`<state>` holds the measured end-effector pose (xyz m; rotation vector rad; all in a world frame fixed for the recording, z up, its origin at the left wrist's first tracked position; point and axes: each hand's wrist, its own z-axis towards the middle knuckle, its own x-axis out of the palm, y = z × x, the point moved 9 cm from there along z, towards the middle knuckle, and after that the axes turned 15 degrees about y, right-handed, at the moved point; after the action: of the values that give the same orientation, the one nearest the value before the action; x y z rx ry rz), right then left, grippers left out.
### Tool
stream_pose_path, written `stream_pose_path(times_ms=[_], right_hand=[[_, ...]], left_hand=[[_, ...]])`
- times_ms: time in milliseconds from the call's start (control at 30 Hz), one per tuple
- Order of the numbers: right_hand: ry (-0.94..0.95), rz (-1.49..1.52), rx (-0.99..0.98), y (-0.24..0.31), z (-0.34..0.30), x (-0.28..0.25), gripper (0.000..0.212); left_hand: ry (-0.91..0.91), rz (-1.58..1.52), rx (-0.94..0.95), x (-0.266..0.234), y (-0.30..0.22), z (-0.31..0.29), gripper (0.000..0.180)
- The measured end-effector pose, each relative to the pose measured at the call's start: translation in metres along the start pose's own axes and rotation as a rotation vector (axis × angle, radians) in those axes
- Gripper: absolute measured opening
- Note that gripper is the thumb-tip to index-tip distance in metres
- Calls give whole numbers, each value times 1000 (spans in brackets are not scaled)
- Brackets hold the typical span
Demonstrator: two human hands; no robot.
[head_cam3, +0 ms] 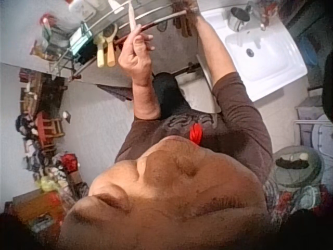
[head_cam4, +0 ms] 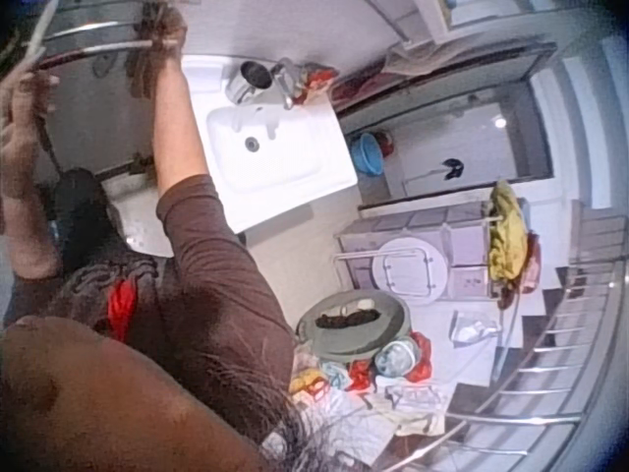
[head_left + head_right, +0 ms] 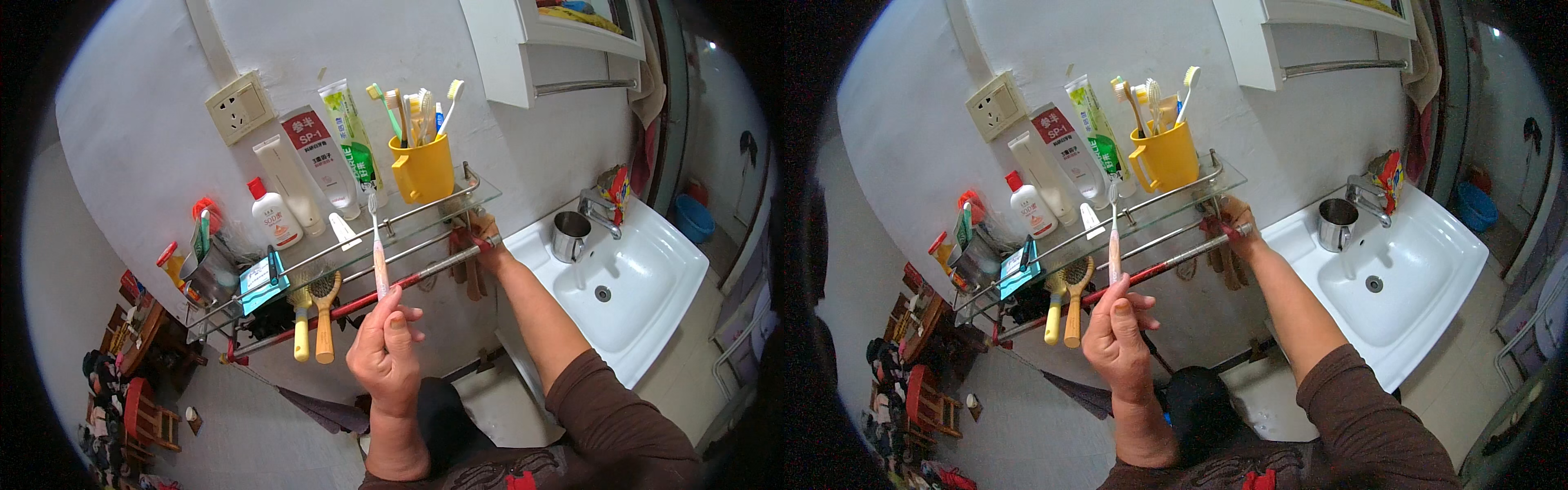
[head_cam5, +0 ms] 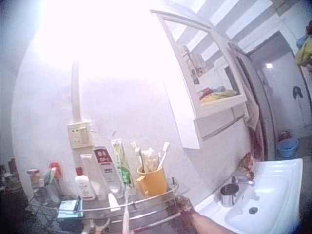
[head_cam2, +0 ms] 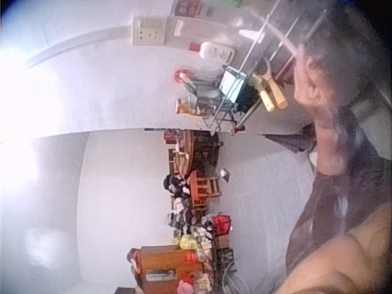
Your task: The person cleans a bathroom sink and surrounding items using a cloth. They wipe the sink basin, faucet, and a metal cup, then wash and wring the cloth under running water.
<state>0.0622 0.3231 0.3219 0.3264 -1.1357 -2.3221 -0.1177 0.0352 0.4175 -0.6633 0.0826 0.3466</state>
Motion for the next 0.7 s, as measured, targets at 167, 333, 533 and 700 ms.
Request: stream_pose_path(times_ms=[167,333,533,700], right_hand=[[-3,-65,-15,3,6,1,17],[-9,29,-35,1,4,2,20],[-49,32,-36,4,1,3,20],[-37,32,17,1,1,4,20]], left_hand=[[-29,-179,-140,10,26,-8,42],[-10,-375,-285,16,44,-14,51],[23,-374,-352,18,55,-17,42],[20,-382,-348,18,59,-17,42]])
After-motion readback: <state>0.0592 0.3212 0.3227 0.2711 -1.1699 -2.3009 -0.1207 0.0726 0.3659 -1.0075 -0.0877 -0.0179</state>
